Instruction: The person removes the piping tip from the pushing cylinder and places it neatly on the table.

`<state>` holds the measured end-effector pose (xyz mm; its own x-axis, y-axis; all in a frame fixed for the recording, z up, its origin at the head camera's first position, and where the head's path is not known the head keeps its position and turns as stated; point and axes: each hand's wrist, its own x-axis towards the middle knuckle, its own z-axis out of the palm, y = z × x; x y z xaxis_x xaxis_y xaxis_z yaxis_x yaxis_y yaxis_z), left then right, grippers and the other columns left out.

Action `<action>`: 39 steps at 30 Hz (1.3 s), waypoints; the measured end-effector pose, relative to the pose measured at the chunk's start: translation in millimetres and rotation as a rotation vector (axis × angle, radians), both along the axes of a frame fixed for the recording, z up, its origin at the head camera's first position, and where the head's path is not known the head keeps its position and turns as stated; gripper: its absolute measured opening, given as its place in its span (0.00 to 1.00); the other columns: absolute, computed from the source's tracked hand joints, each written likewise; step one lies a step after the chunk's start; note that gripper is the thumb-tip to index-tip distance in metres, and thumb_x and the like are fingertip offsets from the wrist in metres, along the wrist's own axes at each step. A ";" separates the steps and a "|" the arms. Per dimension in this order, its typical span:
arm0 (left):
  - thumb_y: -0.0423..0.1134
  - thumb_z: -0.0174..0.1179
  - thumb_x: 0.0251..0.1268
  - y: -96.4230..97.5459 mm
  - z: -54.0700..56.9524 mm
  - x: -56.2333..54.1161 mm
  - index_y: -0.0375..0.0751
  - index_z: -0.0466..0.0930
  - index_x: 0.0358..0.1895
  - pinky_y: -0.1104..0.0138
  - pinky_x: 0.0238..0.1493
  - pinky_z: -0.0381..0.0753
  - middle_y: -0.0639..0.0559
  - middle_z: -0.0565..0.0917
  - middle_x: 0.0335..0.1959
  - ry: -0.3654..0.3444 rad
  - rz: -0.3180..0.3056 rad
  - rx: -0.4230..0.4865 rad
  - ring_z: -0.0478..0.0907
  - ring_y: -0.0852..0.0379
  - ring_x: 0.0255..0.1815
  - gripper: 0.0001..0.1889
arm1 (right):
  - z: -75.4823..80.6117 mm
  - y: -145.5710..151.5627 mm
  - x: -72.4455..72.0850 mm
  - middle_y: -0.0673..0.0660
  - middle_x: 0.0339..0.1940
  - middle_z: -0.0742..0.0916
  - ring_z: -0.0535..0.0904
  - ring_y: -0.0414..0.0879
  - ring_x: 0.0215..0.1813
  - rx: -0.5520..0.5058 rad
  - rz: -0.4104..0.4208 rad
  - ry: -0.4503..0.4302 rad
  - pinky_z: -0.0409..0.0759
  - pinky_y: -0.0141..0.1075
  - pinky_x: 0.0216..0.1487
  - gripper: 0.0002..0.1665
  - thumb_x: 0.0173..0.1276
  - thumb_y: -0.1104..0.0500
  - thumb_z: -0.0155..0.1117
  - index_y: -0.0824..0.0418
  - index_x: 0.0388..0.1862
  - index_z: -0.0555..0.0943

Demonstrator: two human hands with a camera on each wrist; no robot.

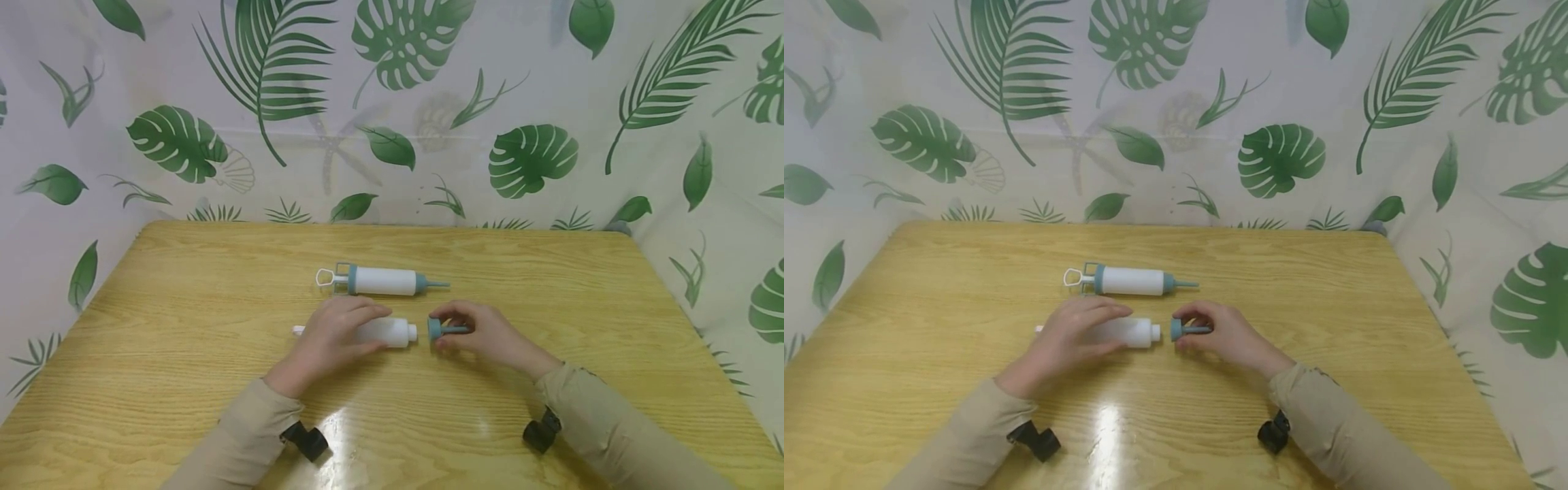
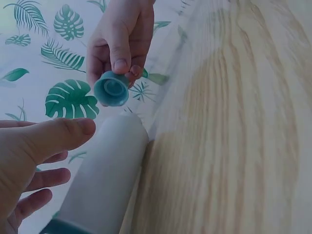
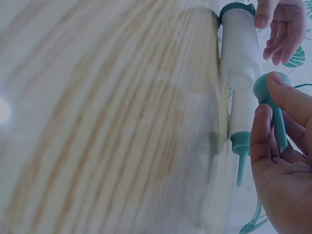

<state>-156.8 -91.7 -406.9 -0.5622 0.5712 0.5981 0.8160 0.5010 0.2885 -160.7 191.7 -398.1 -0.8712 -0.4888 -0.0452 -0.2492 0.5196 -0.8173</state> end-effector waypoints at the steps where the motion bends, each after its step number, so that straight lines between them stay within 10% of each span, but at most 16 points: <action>1: 0.42 0.76 0.44 1.9 1.0 0.3 0.43 0.84 0.48 0.62 0.50 0.75 0.53 0.85 0.44 0.009 -0.004 0.006 0.80 0.55 0.45 0.23 | 0.4 -0.2 0.1 0.53 0.48 0.84 0.80 0.45 0.45 -0.003 0.004 0.005 0.79 0.37 0.46 0.24 0.60 0.58 0.71 0.60 0.55 0.79; 11: 0.40 0.74 0.48 26.4 9.7 8.0 0.40 0.83 0.48 0.63 0.50 0.77 0.51 0.85 0.43 -0.001 -0.024 0.023 0.80 0.53 0.46 0.22 | 5.5 -5.6 3.4 0.54 0.49 0.84 0.81 0.45 0.46 -0.028 0.030 0.037 0.80 0.36 0.46 0.24 0.59 0.60 0.72 0.61 0.55 0.79; 39: 0.36 0.73 0.51 54.8 1.4 18.1 0.36 0.82 0.48 0.67 0.51 0.77 0.49 0.84 0.45 -0.315 -0.014 0.155 0.79 0.55 0.48 0.19 | 6.8 -8.2 9.2 0.58 0.46 0.82 0.81 0.53 0.48 -0.181 0.080 -0.040 0.80 0.36 0.47 0.22 0.58 0.64 0.71 0.64 0.50 0.75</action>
<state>-138.7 -36.8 -405.5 -0.7257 0.4959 0.4770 0.6813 0.4210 0.5988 -151.4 183.5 -391.3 -0.8285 -0.5598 0.0158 -0.2494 0.3436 -0.9054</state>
